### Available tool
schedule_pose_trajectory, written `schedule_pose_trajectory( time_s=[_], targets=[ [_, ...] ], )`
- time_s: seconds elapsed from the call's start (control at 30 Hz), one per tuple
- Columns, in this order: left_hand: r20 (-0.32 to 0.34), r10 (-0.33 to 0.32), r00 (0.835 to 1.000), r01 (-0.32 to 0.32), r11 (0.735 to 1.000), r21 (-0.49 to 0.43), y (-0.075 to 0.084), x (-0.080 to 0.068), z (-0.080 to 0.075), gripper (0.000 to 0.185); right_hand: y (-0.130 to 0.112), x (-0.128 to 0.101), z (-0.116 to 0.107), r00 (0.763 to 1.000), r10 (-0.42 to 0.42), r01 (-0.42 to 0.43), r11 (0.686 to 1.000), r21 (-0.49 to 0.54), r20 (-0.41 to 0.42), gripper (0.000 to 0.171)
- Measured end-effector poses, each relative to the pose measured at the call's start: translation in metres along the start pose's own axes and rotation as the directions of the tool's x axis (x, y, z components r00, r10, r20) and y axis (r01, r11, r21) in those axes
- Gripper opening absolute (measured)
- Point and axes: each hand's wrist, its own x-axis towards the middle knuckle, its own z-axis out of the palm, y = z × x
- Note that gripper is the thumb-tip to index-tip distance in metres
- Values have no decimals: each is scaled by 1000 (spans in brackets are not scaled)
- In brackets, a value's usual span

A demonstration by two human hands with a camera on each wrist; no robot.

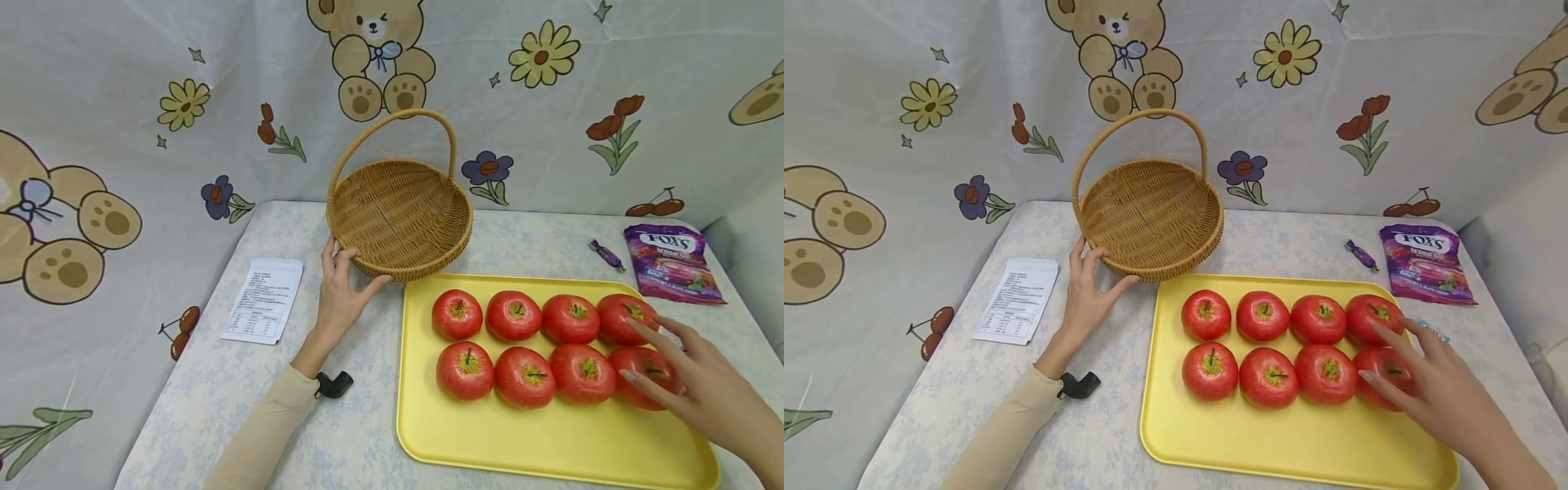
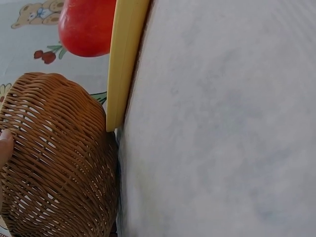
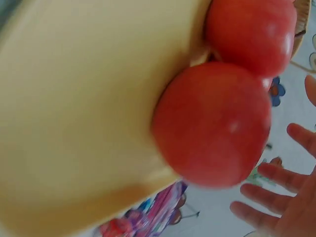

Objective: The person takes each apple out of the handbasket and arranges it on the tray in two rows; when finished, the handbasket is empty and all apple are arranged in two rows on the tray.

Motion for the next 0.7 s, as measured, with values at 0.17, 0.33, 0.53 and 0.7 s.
schedule_pose_trajectory(
  time_s=[0.17, 0.33, 0.53, 0.7],
  targets=[
    [9, 12, 1000, -12, 1000, 10, -1, 1, 1, 63, -25, 11, -1, 990, -79, 79, 997, -6, -117, 81],
    [27, 13, 1000, -14, 1000, 27, 0, 2, 1, 65, -50, 23, 2, 980, -119, 123, 992, 17, -159, 77],
    [60, 8, 998, -15, 993, 113, 2, 0, -6, 72, -75, 35, 13, 983, -115, 116, 993, 0, -143, 80],
    [96, 21, 995, -42, 975, 218, 8, -7, -19, 82, -86, 39, 19, 987, -91, 90, 996, -10, -136, 83]
  ],
)
